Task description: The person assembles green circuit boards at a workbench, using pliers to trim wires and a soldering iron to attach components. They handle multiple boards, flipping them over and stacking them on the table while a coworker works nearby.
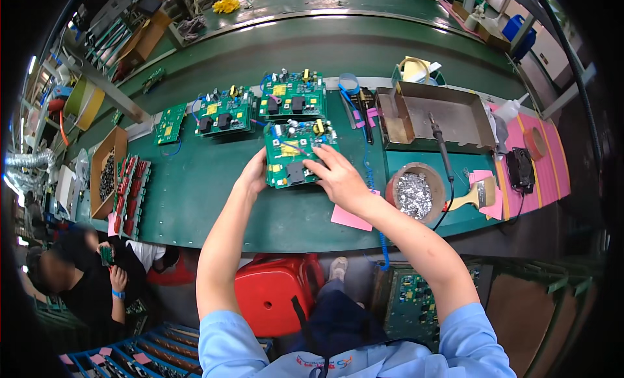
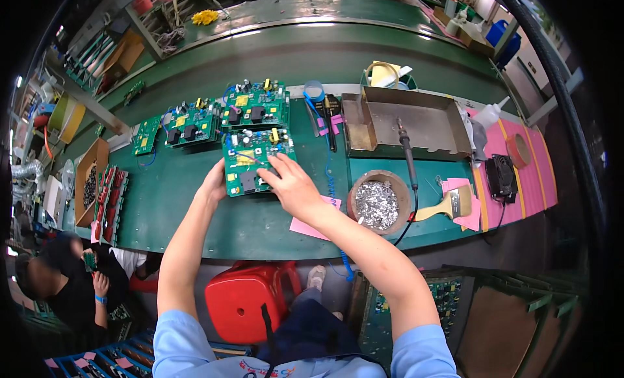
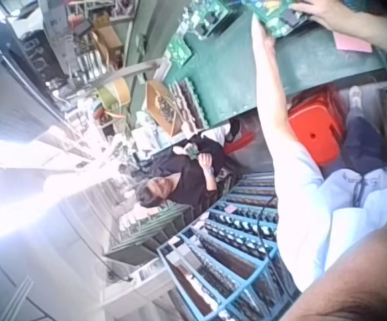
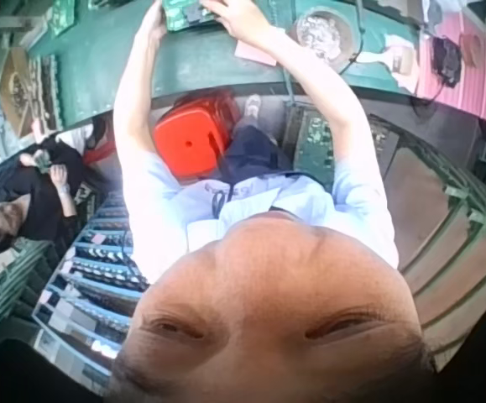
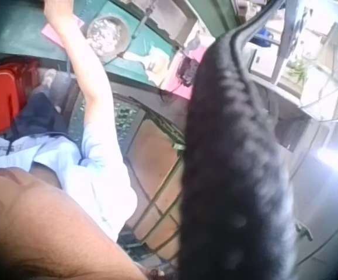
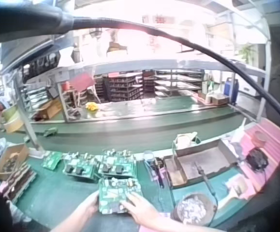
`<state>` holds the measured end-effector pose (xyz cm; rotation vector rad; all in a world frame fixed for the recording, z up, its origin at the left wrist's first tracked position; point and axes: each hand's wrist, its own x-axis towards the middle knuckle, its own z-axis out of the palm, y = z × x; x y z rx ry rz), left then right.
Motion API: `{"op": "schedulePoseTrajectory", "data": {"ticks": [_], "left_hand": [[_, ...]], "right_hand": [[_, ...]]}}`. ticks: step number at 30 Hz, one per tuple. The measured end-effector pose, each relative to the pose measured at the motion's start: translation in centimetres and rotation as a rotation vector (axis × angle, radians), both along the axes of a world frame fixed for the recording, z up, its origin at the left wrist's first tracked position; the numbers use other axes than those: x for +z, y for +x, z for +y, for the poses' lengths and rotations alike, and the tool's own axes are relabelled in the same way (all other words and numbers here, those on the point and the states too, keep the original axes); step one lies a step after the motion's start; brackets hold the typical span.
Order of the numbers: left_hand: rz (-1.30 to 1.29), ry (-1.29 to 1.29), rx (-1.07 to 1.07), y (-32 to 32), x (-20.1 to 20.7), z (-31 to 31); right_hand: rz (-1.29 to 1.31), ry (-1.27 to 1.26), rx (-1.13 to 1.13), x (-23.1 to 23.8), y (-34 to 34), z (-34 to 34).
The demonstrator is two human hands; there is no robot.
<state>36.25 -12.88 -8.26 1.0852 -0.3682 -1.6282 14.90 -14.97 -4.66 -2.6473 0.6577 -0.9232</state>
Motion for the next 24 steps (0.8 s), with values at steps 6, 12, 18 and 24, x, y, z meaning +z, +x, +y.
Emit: {"op": "schedulePoseTrajectory", "data": {"ticks": [6,12,18,24], "left_hand": [[-0.033,-0.144,0.186,-0.4,-1.3,3.4],[-0.210,-0.313,0.369,-1.3,3.0,13.7],[-0.134,-0.273,0.105,-11.9,7.6,21.0],[0.120,0.134,-0.493,-31.2,-0.9,25.6]], "right_hand": [[-0.118,-0.203,-0.002,0.0,0.4,1.8],[-0.206,-0.314,0.016,8.5,-4.4,12.1],[-0.286,-0.222,-0.223,11.3,-17.3,25.8],[-0.107,-0.052,-0.737,4.1,-30.4,39.2]]}}
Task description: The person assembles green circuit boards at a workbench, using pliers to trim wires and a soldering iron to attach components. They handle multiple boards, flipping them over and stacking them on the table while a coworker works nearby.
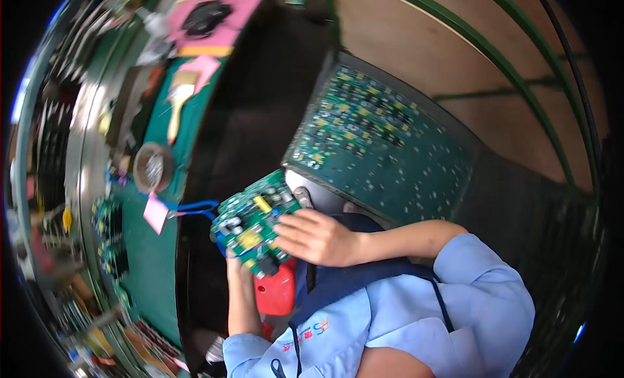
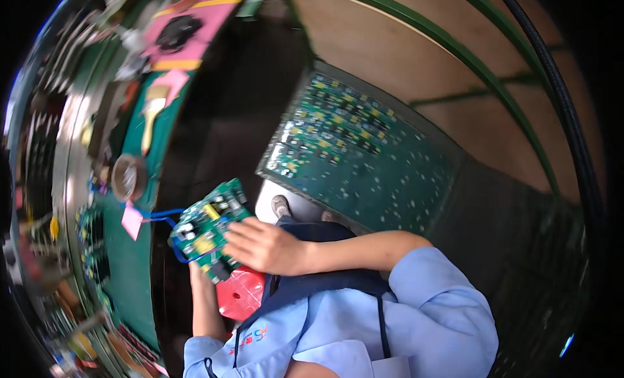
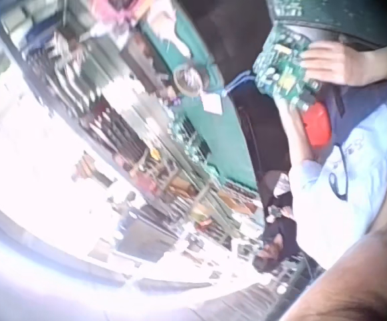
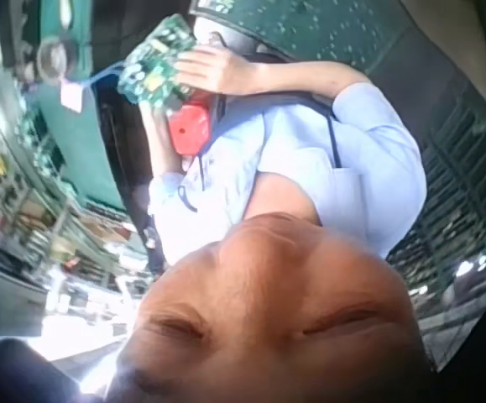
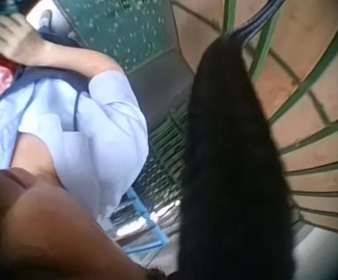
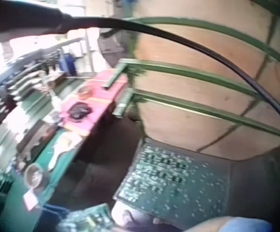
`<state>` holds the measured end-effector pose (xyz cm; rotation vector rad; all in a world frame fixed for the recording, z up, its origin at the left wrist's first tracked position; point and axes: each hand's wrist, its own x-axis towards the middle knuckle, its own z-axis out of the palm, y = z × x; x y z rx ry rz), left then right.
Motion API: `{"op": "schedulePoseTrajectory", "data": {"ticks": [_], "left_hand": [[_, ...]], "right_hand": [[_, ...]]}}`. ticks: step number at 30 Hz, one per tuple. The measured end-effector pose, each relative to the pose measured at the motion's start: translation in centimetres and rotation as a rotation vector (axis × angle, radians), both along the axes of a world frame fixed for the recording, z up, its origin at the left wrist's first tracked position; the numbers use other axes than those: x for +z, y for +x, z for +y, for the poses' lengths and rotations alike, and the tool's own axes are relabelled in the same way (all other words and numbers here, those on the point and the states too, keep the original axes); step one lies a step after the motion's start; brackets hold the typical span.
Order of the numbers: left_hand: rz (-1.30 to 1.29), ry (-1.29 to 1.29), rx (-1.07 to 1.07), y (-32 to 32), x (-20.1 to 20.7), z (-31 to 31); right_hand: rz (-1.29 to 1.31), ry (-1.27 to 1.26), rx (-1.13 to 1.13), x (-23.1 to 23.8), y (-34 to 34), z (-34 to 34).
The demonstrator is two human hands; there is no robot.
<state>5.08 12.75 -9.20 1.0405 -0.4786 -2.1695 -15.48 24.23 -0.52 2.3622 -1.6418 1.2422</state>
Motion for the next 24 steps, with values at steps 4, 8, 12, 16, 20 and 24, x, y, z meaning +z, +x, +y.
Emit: {"op": "schedulePoseTrajectory", "data": {"ticks": [4,8,12,16,20,24], "left_hand": [[-0.064,0.296,-0.501,-12.0,-4.4,3.2],[-0.114,0.272,-0.854,-18.7,-7.5,6.3],[-0.021,0.175,-1.142,-23.1,-16.0,7.1],[-0.015,0.213,-1.339,-29.6,-21.4,10.0],[-0.052,0.191,-1.319,-35.2,-28.7,15.1],[-0.086,0.242,-1.324,-38.4,-36.1,19.1]], "right_hand": [[0.019,0.274,-0.374,-6.4,-4.3,8.4],[-0.194,0.462,-0.580,-9.8,-5.4,13.8],[-0.280,0.551,-0.790,-12.8,-6.9,16.2],[-0.325,0.606,-0.947,-18.2,-10.9,19.1],[-0.301,0.616,-1.031,-26.4,-14.9,23.8],[-0.309,0.605,-1.034,-33.8,-18.5,27.8]]}}
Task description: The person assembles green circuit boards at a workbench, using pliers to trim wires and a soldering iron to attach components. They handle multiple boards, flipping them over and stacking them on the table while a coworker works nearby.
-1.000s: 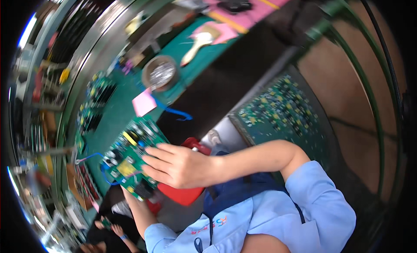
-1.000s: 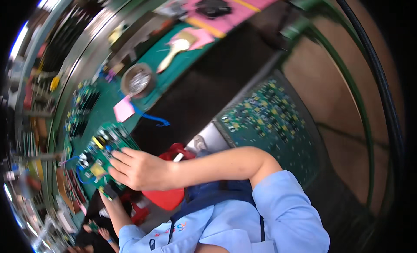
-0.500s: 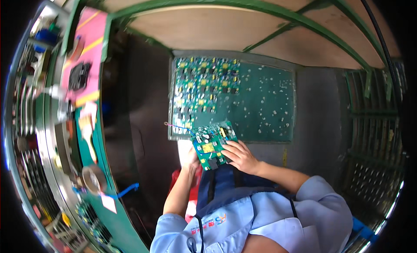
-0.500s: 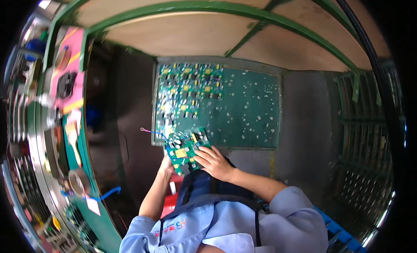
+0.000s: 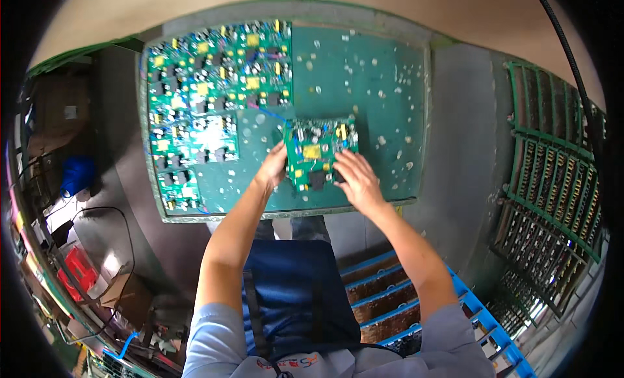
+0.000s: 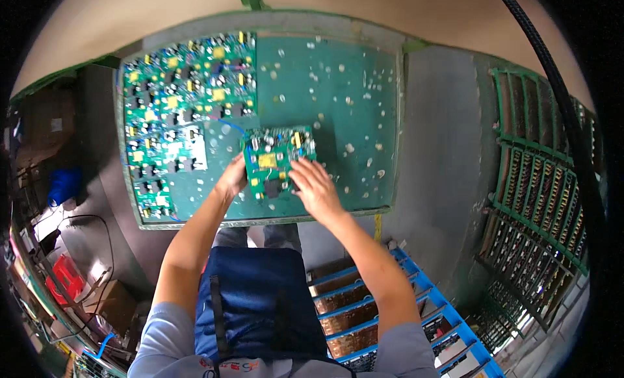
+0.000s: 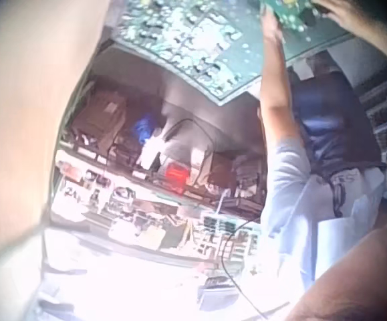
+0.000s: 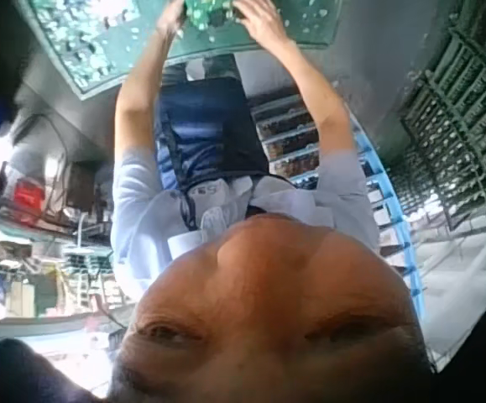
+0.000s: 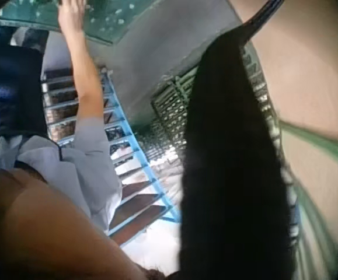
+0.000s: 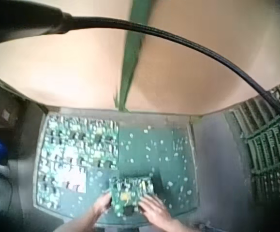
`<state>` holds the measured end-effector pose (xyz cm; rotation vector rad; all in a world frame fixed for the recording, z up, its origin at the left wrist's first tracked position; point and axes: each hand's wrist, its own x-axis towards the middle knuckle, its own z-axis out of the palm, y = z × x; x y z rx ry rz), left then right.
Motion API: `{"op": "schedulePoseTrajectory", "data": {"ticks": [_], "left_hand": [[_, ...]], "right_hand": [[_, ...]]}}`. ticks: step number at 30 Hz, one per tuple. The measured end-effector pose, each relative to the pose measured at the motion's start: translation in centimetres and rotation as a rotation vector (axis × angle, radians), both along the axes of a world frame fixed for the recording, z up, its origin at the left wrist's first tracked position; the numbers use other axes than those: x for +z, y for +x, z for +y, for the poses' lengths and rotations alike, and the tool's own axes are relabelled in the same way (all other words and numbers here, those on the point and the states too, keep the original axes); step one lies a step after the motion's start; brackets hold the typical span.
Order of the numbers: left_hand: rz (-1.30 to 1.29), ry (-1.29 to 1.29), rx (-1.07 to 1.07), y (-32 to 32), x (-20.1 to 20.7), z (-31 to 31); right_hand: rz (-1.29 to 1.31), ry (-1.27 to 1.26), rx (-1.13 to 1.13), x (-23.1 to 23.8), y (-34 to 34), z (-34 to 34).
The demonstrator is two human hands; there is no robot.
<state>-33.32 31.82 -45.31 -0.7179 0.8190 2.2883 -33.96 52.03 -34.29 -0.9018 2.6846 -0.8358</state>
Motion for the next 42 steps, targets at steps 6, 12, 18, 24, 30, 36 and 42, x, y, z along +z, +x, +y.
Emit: {"op": "schedulePoseTrajectory", "data": {"ticks": [6,12,18,24,30,36,42], "left_hand": [[-0.080,-0.144,0.069,-1.2,-4.8,2.4],[-0.052,-0.508,-0.030,-2.2,-2.9,1.9],[-0.061,-0.842,0.129,-1.8,-1.5,2.2],[0.617,-1.447,-0.181,-0.9,3.3,1.9],[1.023,-1.470,-0.777,-0.6,5.0,3.4],[1.131,-1.626,-0.698,0.0,2.0,4.1],[1.131,-1.546,-0.633,-0.1,1.9,3.9]], "right_hand": [[-0.068,-0.039,-0.015,-5.3,-2.2,2.6],[-0.253,-0.202,-0.242,-2.9,-6.2,3.4],[0.156,0.008,-0.204,-8.5,-18.4,1.9],[0.260,0.178,-0.131,-12.8,-23.5,-1.7],[0.219,0.190,-0.083,-13.8,-24.2,-3.3],[0.266,0.175,0.042,-15.8,-25.1,-2.5],[0.175,-0.141,-0.232,-12.1,-21.8,-0.7]]}}
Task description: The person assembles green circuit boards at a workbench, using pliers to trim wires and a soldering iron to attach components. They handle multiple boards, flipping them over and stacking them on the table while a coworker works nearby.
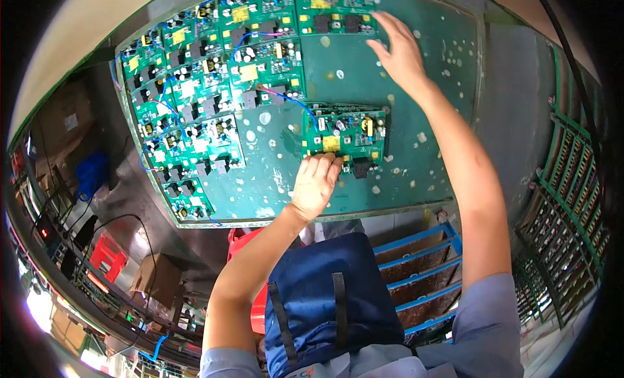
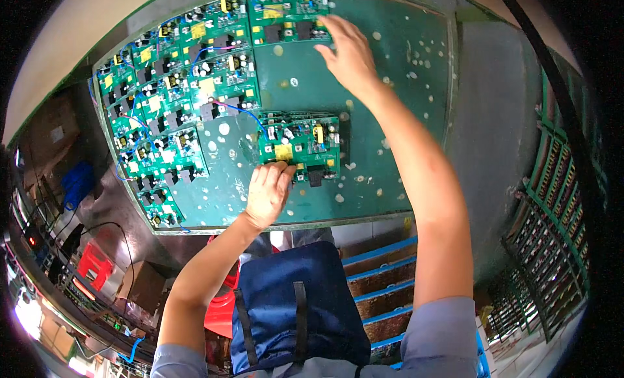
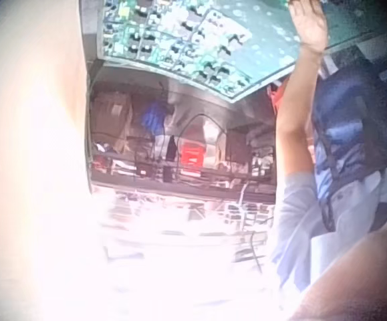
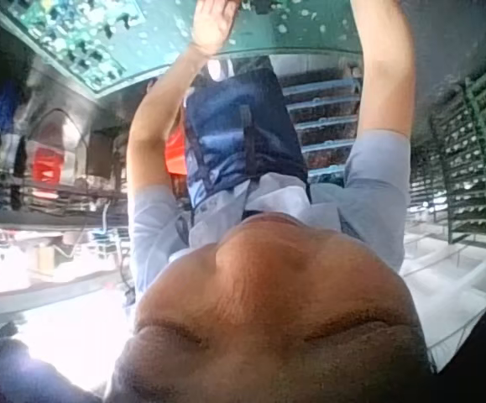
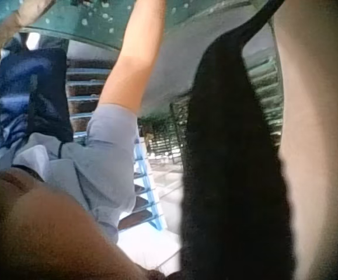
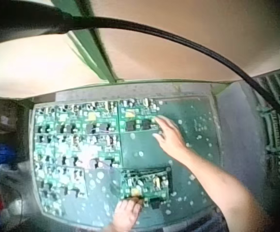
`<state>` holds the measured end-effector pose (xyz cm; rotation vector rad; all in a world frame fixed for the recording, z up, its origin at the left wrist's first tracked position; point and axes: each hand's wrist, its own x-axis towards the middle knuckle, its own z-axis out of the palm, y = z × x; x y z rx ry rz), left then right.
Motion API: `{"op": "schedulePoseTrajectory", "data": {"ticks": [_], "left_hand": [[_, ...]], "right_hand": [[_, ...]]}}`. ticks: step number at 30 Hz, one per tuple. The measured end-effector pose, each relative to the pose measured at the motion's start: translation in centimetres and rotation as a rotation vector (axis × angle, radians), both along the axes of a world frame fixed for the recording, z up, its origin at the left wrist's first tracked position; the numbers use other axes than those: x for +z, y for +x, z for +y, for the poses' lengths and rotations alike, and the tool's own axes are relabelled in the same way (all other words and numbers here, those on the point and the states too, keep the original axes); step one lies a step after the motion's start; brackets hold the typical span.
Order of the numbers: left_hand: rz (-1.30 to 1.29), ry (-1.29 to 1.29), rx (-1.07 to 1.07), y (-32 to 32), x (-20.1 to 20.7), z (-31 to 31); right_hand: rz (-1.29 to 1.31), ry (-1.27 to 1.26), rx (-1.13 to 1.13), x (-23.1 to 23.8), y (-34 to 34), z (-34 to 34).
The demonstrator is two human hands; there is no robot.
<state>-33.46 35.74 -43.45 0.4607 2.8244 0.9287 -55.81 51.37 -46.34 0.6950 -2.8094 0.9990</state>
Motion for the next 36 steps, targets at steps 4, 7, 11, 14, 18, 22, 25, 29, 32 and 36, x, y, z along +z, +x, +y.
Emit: {"op": "schedulePoseTrajectory", "data": {"ticks": [4,7,11,14,18,22,25,29,32,36], "left_hand": [[-0.065,0.158,0.050,-0.1,2.1,-1.0],[0.014,0.189,0.142,-1.5,5.5,-2.8],[0.129,0.100,0.138,-9.0,6.7,-2.4],[0.231,0.142,-0.078,-15.1,4.7,1.5],[0.304,-0.025,-0.211,-19.9,-0.2,7.8],[0.287,-0.084,-0.102,-23.1,-4.3,11.4],[0.253,-0.065,-0.034,-24.3,-6.1,11.7],[0.227,-0.071,0.022,-25.0,-7.8,11.3],[0.214,-0.129,0.015,-24.9,-7.3,10.3],[0.246,-0.148,-0.031,-25.4,-7.5,9.9]], "right_hand": [[-0.081,-0.021,-0.128,2.6,9.1,5.9],[-0.082,0.161,0.072,3.7,15.2,7.7],[-0.179,0.230,0.377,3.7,19.0,4.2],[-0.144,0.240,0.434,2.6,19.3,1.9],[-0.075,0.234,0.394,1.9,18.8,1.1],[-0.166,0.185,0.307,0.8,19.8,0.8],[-0.181,0.107,0.281,1.9,19.4,2.1],[-0.181,0.146,0.248,5.5,18.8,8.6],[-0.596,0.170,-0.057,7.3,16.4,15.1],[-0.203,0.123,-0.242,5.1,9.9,21.2]]}}
